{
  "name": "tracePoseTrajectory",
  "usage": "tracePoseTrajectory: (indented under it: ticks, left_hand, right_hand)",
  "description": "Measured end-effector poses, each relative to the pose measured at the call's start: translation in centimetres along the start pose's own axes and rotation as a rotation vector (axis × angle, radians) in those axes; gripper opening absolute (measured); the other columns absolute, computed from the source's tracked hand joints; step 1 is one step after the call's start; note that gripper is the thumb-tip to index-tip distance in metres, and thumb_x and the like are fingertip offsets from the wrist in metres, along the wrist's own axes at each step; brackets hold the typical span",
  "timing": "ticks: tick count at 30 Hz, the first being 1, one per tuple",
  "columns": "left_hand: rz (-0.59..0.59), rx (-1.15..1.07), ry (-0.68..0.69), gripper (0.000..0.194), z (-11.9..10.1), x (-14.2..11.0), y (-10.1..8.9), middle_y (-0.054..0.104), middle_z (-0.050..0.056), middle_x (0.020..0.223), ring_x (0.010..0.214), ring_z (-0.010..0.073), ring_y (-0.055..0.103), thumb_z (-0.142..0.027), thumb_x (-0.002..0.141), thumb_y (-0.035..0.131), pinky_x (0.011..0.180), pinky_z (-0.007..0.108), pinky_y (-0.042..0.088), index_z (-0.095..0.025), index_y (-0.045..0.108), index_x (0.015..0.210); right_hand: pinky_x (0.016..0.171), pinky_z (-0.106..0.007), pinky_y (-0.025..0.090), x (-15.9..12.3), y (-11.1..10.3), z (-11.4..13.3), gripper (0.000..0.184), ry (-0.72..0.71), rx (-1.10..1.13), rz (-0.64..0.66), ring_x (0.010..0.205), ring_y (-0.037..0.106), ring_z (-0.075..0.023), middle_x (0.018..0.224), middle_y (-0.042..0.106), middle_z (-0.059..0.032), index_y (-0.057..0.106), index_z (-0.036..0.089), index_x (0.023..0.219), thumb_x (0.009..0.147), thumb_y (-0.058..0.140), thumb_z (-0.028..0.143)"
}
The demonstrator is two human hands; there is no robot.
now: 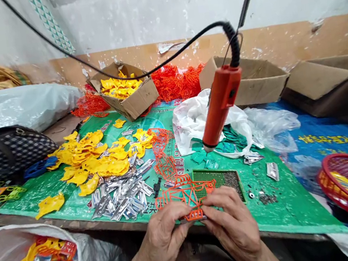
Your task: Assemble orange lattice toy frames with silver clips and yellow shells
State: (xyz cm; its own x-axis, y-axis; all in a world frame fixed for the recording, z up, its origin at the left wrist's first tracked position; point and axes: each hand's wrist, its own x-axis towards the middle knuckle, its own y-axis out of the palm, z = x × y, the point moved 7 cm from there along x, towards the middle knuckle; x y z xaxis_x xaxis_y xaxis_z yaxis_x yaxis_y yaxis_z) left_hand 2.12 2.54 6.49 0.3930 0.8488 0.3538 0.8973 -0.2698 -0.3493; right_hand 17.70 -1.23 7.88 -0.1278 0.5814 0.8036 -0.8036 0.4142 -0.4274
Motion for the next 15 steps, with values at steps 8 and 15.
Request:
tracePoseTrajectory:
  ticks: [8, 15]
  left_hand:
    - [0.009, -0.058, -0.006, 0.034, 1.1, -0.6, -0.1, 0.080, 0.008, 0.089, 0.085, 0.0241, 0.072, -0.003, 0.077, 0.067, 0.083, 0.033, 0.053, -0.028, 0.078, 0.098]
    - [0.003, -0.034, -0.013, 0.032, 1.0, -0.6, 0.2, 0.079, 0.008, 0.090, 0.084, 0.0232, 0.072, -0.002, 0.078, 0.066, 0.082, 0.032, 0.054, -0.026, 0.078, 0.095]
  right_hand:
    - [0.072, -0.039, 0.049, 0.0, 0.1, 0.1, 0.018, -0.011, 0.002, 0.023, 0.083, 0.061, -0.0209, 0.086, 0.071, -0.0068, 0.064, 0.021, 0.102, 0.087, 0.061, 0.012]
    - [0.074, -0.037, 0.051, -0.8, 0.3, -0.9, 0.023, 0.034, 0.076, 0.063, 0.086, 0.058, -0.0199, 0.089, 0.069, -0.0072, 0.064, 0.020, 0.103, 0.084, 0.062, 0.006]
